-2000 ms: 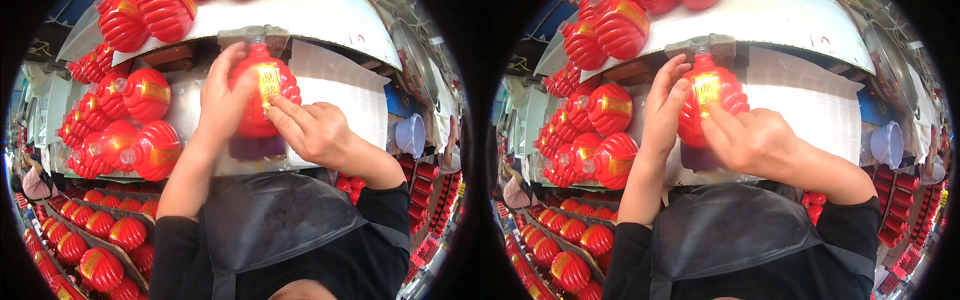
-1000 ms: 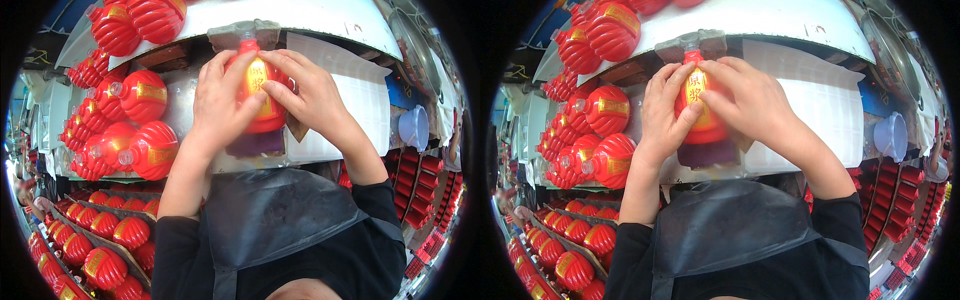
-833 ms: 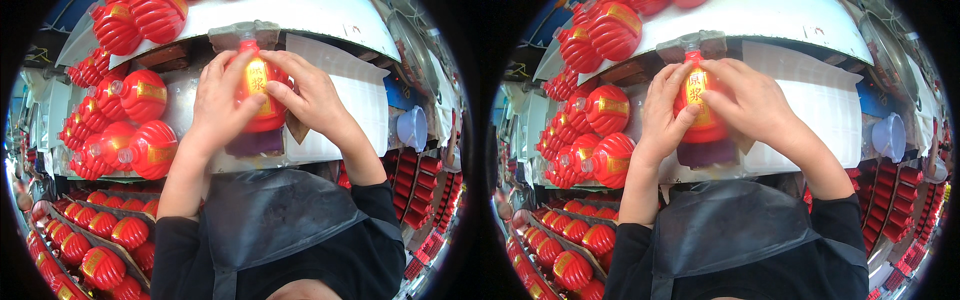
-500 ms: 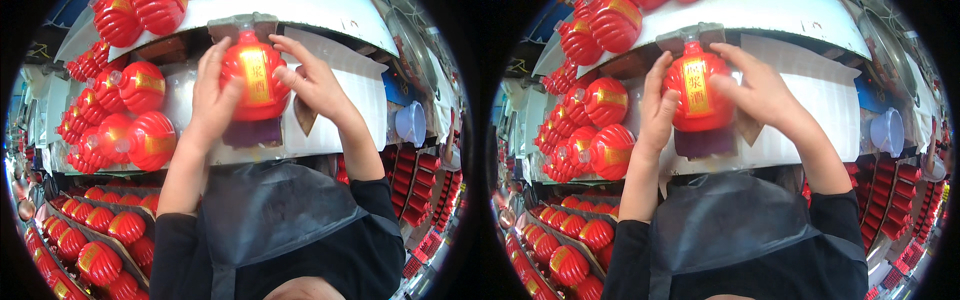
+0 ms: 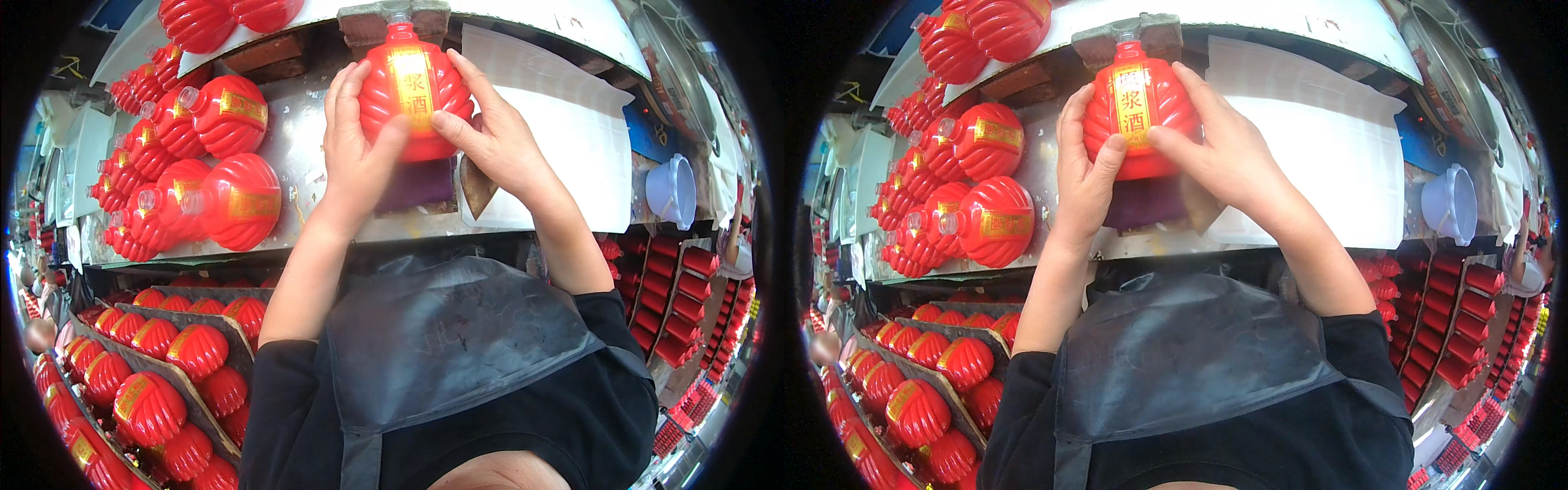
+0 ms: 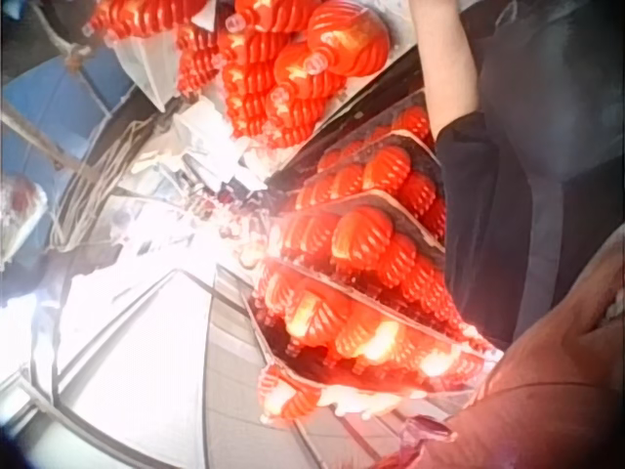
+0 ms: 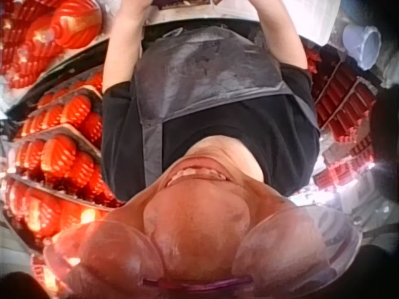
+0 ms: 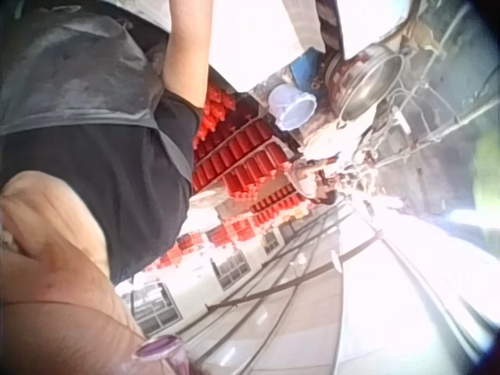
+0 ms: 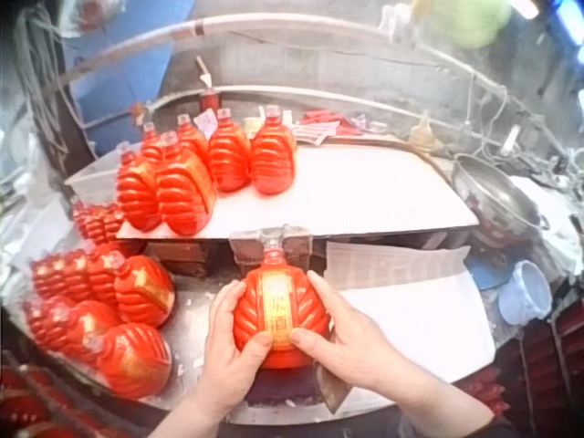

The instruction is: The person repeatedly picks up red plastic containers, applies gold labels to their sides, and places them on a nearby shelf. The process is repeated for multiple containers throughout the clip.

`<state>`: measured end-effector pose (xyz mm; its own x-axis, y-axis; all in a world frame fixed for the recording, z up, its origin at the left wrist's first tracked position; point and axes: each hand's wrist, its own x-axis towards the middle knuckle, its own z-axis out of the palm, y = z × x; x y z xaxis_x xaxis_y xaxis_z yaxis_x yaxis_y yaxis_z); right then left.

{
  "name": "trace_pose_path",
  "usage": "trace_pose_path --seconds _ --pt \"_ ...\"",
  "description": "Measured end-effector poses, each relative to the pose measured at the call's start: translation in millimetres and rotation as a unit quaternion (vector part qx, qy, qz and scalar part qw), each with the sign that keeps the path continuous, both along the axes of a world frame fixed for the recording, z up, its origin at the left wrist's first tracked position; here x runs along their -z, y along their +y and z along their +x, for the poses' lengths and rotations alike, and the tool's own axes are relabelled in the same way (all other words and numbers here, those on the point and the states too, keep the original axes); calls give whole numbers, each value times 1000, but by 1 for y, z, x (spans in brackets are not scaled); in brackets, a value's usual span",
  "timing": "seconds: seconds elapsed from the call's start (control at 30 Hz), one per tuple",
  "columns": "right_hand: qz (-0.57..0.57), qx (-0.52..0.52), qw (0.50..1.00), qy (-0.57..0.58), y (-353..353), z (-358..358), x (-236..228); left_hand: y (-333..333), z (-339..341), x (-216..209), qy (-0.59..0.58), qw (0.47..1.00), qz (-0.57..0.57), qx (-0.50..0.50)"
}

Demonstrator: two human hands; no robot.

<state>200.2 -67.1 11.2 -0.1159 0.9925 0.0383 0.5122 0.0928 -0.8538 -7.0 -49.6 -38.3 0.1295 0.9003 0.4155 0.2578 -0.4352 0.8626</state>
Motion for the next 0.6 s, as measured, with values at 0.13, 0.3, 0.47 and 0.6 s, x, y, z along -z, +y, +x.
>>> trace_pose_path --seconds 0.13,0.3,0.47,0.6 --pt "1 5 1000 -16 -2 0 -2 1 0 -1 0 1000 2 -1" --pt "4 1 1000 -13 -2 -1 1 1 -2 0 3 1000 9 4" --pt "-5 -6 1000 -4 -1 2 2 3 -5 0 -41 999 -2 32" --pt "-103 -14 985 135 1 14 4 -5 -6 0 -281 941 -168 85"
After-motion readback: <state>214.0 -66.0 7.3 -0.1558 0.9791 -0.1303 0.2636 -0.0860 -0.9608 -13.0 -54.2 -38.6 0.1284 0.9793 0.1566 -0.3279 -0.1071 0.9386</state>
